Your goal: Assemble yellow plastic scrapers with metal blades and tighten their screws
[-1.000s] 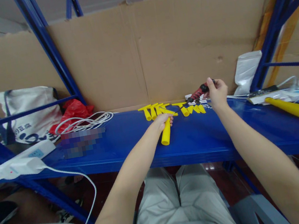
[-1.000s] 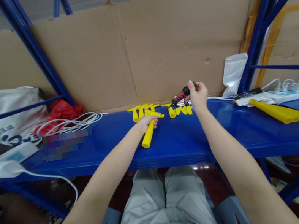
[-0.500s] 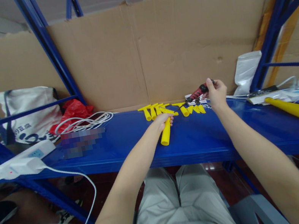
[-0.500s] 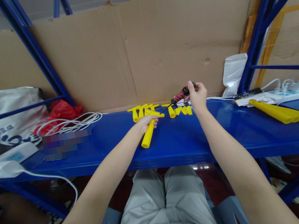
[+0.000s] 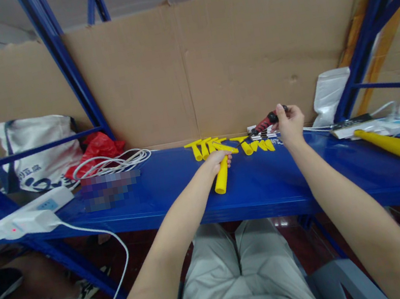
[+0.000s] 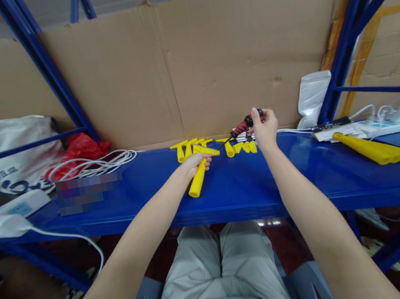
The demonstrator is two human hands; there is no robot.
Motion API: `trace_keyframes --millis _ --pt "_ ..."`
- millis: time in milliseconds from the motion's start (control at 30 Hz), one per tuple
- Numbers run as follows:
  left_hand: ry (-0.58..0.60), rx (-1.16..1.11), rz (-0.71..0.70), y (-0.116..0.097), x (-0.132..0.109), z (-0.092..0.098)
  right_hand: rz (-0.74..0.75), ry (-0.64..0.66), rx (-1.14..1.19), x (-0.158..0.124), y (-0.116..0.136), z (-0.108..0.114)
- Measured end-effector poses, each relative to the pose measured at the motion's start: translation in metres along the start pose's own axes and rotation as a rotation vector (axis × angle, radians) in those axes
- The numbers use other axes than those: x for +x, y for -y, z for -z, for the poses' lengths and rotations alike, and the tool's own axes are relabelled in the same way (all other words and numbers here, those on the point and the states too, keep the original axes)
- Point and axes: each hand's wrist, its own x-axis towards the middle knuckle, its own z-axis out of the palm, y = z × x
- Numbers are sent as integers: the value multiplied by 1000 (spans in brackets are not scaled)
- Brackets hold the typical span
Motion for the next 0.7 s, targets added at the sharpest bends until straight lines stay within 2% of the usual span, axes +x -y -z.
trace_keyframes --millis 700 --pt "-44 -10 -9 0 0 -1 -33 88 100 -3 10 0"
